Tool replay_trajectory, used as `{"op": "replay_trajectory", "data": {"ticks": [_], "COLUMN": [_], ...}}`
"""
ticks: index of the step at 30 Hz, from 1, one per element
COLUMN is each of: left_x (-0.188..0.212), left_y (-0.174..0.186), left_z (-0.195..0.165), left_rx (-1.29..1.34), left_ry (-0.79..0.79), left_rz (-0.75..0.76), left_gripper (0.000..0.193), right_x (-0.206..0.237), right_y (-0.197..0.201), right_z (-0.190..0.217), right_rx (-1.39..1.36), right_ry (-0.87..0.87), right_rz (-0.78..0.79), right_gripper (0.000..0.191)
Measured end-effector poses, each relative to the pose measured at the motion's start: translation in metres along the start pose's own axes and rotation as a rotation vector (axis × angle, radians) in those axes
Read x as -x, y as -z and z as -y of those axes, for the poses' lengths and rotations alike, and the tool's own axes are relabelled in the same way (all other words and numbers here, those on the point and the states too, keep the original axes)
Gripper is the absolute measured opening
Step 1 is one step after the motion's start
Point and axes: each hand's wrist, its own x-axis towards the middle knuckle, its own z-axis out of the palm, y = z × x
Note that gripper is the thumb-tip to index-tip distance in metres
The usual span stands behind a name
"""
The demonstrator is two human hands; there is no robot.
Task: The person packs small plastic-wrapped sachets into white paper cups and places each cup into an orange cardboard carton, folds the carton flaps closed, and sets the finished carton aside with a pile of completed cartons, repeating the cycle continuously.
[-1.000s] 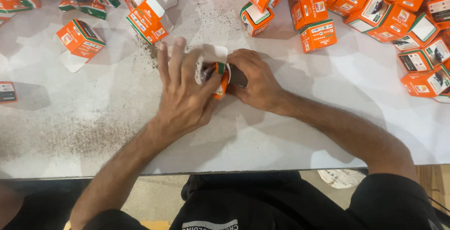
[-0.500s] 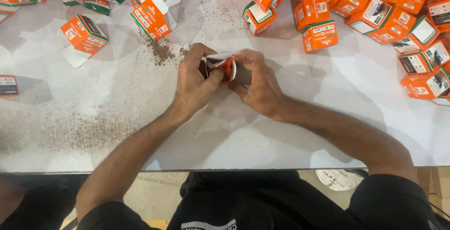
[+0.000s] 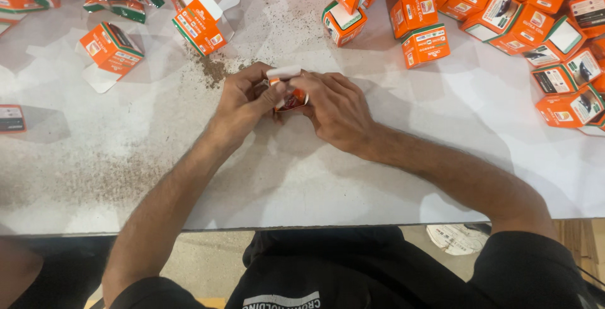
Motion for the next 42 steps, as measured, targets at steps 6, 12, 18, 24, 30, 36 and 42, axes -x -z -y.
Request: {"op": "replay_trajectory", "data": {"ticks": [6, 12, 18, 24, 30, 36, 42], "left_x": [-0.007, -0.001, 0.011, 0.015, 0.012, 0.015, 0.025], "left_y": [-0.009, -0.005, -0.02, -0.022, -0.015, -0.005, -0.002], "left_z": [0.008, 0.016, 0.019, 0.018, 0.023, 0.011, 0.002], "left_rx": [-0.181, -0.364, -0.771, -0.527, -0.432, -0.778, -0.878], "left_ry": [0.074, -0.141, -0.656, -0.616, -0.416, -0.879, -0.95], "left_rz": [-0.134, -0.213, -0.304, -0.303, -0.262, -0.143, -0.017], "left_gripper": [0.015, 0.014, 0.028, 0.022, 0.023, 0.034, 0.038], "right_x": [0.004, -0.004, -0.009, -0.015, -0.019, -0.017, -0.007], "right_y": [-0.002, 0.004, 0.017, 0.017, 0.009, 0.011, 0.006], "right_z": [-0.003, 0.005, 0.008, 0.004, 0.003, 0.004, -0.007], "right_rx": [-0.185, 0.114, 0.415, 0.159, 0.192, 0.193, -0.21], "right_ry": [-0.071, 0.07, 0.236, 0.216, 0.195, 0.155, 0.095], "right_rz": [-0.074, 0.081, 0.177, 0.08, 0.129, 0.143, 0.04], "right_gripper": [0.062, 0.068, 0.064, 0.076, 0.07, 0.048, 0.053]}}
